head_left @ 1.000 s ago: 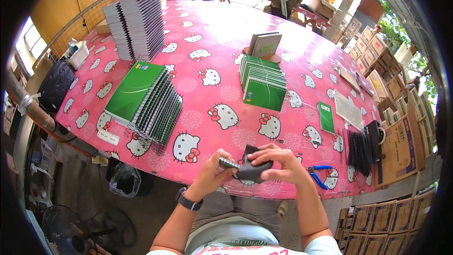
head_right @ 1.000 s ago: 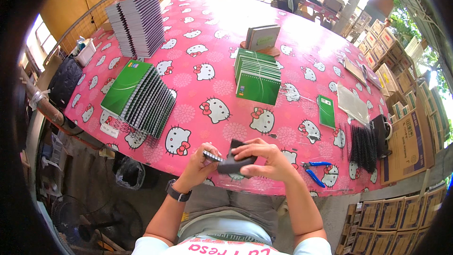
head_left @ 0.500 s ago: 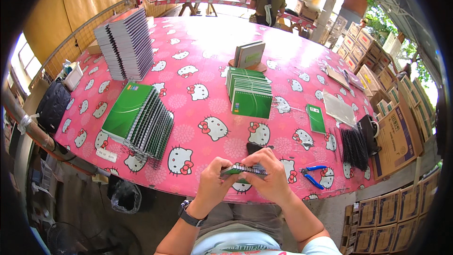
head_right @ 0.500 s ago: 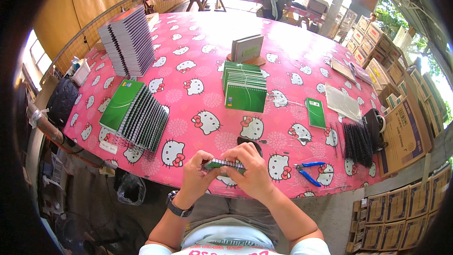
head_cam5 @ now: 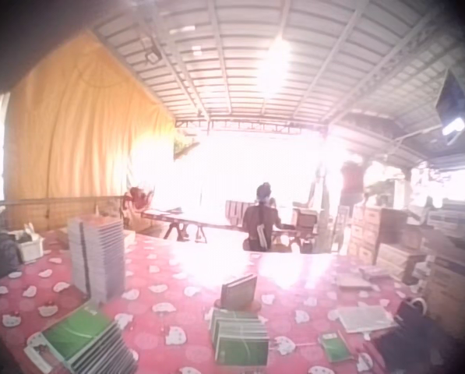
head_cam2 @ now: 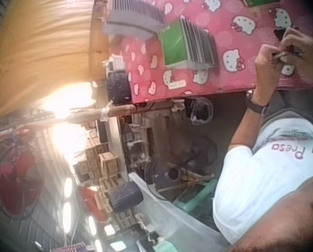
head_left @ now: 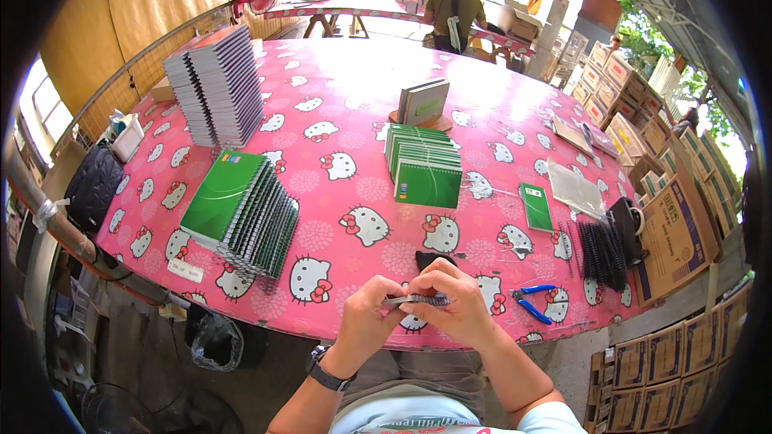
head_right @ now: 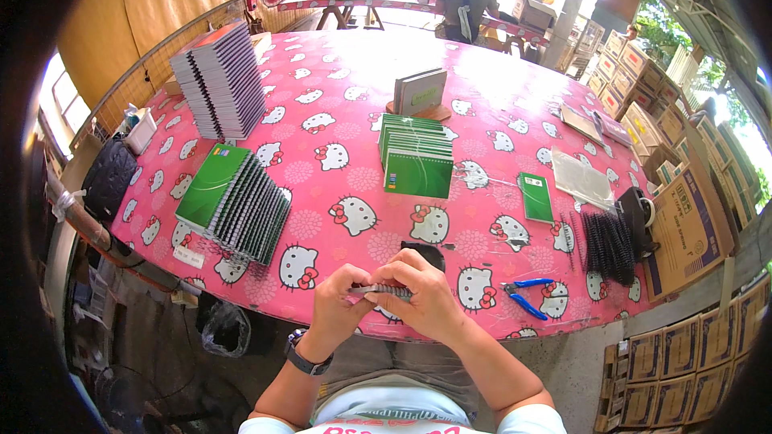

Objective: The person assembles notebooks by threading black plastic spiral spines through the pre-punched holes of green notebook covers and internal paper stacks, then stacking the finished notebooks onto a pile.

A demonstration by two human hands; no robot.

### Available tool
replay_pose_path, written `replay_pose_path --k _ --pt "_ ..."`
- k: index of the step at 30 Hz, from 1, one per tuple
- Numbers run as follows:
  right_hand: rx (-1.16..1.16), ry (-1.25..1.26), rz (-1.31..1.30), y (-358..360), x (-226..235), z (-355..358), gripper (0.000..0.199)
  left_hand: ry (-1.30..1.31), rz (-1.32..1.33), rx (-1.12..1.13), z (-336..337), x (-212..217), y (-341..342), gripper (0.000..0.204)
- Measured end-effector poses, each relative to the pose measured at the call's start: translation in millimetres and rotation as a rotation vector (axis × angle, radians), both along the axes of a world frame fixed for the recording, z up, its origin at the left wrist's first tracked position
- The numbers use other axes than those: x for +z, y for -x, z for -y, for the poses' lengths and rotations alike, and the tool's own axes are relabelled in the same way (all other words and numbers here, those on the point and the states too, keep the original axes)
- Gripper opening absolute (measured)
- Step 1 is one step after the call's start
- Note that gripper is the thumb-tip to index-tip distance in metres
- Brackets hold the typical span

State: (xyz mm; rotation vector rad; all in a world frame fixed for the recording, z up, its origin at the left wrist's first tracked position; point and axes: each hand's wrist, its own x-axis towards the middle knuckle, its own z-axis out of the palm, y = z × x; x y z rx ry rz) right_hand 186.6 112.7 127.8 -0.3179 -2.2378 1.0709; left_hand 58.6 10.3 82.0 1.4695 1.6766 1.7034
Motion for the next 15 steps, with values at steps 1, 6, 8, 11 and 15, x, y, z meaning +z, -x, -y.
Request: replay_pose_path --k 1,6,8,11,15 --pt "0.001 -0.008 0.001 1 0 0 0.022 0.002 -0.018 -0.006 1 0 1 0.023" --pt "-0.014 -0.023 0.039 0 1 2 0.025 -0.037 -0.070 -0.041 2 -4 4 0.023" --pt "-0.007 -0.045 0.051 0 4 4 0.026 -0.062 -0.078 -0.036 3 -6 6 0.022" --pt "0.037 -0.102 0.039 5 10 5 0.022 -0.048 -0.018 -0.032 6 -3 9 0.023" --pt "0.099 -0.227 -0.005 20 17 9 0.020 -0.026 0.022 0.005 14 0 18 0.024"
